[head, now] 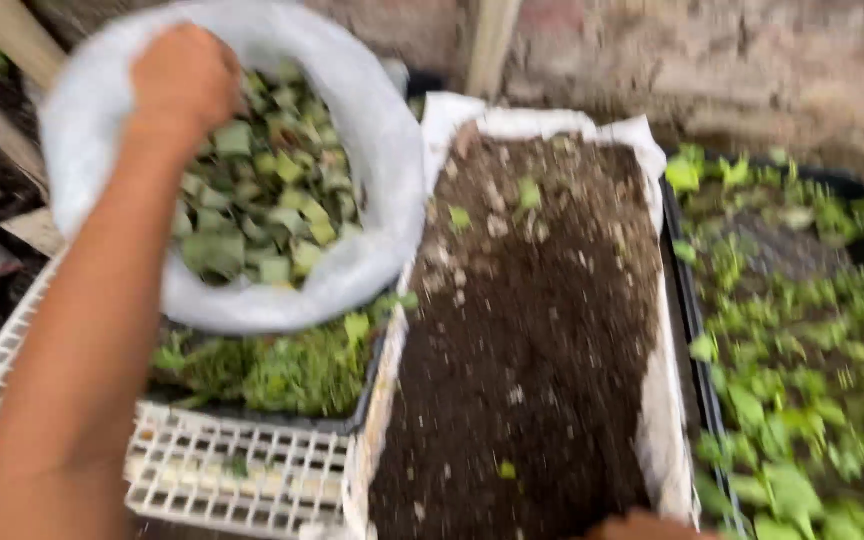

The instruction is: Transplanting small seedlings into a soil bed and placing protective leaf collars around them.

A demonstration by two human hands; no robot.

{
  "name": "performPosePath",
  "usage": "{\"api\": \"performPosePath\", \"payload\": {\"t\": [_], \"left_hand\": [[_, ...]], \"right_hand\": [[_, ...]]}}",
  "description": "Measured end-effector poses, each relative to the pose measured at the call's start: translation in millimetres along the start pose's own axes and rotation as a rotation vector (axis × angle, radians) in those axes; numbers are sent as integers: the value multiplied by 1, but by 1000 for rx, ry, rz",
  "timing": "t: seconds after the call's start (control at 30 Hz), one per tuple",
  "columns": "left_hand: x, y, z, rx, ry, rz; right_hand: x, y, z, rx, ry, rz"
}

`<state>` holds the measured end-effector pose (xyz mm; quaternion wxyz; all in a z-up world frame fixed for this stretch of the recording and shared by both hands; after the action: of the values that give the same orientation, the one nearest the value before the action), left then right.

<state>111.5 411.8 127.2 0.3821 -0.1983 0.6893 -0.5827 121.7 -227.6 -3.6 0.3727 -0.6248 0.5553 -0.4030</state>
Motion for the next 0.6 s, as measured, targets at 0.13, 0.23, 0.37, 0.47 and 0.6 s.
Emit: {"api": "performPosePath", "payload": {"t": [0.13,0.23,0.37,0.47,0.6], "left_hand": [[124,-103,57,123,282,164],[238,-148,127,359,369,-174],[349,-126,202,456,1043,-72],[376,-118,210,620,1082,103],[379,-103,210,546,949,56]], "right_hand": [[0,-35,-22,-65,84,-22],[-13,-78,-36,-73,233,122],[-37,-115,-50,-183,324,350],[-65,-124,-63,-153,304,275],[-98,-121,-60,-179,314,250]]}}
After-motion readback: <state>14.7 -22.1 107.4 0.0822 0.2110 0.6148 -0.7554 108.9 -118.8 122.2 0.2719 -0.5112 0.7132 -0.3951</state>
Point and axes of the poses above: each hand's wrist, its own x-axis away from the middle knuckle, its own y-axis out of the palm, z = x × y, the point moved 6 cm from there along -x, towards the middle knuckle, and after that the axes turned 1 degree about -y, right-handed, at the moved point
